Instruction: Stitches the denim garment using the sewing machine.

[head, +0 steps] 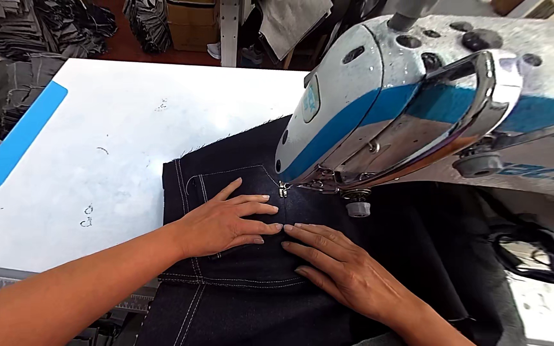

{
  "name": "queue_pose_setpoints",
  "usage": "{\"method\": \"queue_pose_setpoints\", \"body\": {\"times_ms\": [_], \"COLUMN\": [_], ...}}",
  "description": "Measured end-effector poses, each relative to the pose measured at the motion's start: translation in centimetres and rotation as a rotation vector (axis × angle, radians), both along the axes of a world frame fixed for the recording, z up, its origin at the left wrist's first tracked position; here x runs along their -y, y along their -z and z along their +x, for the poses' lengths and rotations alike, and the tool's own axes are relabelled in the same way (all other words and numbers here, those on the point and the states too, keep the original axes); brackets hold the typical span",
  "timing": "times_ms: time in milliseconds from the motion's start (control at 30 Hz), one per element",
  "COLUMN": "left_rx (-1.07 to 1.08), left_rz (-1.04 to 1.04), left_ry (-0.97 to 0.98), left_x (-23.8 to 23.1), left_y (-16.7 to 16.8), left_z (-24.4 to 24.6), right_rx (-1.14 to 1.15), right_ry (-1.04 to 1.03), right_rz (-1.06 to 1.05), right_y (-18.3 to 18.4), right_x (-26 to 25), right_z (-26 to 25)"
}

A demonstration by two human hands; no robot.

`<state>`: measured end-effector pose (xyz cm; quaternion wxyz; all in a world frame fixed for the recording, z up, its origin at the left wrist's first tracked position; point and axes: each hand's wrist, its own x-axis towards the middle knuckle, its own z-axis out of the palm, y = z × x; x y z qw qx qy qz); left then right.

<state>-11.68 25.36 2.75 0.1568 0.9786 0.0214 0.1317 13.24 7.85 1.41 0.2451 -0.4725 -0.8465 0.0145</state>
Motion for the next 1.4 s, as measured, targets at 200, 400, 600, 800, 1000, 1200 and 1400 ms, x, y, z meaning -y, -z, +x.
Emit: {"method": "queue_pose_setpoints", "body": {"times_ms": [200,400,600,800,1000,1200,1400], "left_rx": [0.033,0.046,0.036,0.039,0.060,0.070,0.096], "left_rz": [0.037,0.047,0.015,-0.051,-0.070,-0.052,-0.029], "left_ry": [-0.015,0.022,0.003,-0.004,-0.005,-0.007,-0.005], "left_x": [0.0,0.0,-0.5,-3.4,-4.1,-4.6,-5.4], "left_y": [0.5,0.4,0.3,-0.3,-0.3,-0.3,-0.1], "left_z": [-0.1,-0.4,-0.1,1.5,1.9,2.1,2.5], "right_rx": [0.005,-0.008,-0.001,0.005,-0.057,-0.105,-0.113], "right_ry": [-0.003,-0.016,0.000,-0.007,-0.029,-0.009,0.017], "right_rz": [-0.007,-0.016,-0.021,0.025,0.100,0.087,0.082], "right_y": [-0.1,0.1,0.0,-0.7,-0.7,-0.5,-0.6], "right_x": [0.1,-0.1,-0.9,-4.0,-4.4,-4.9,-5.6], "right_z": [0.0,0.2,0.4,1.6,2.0,2.4,2.7]}}
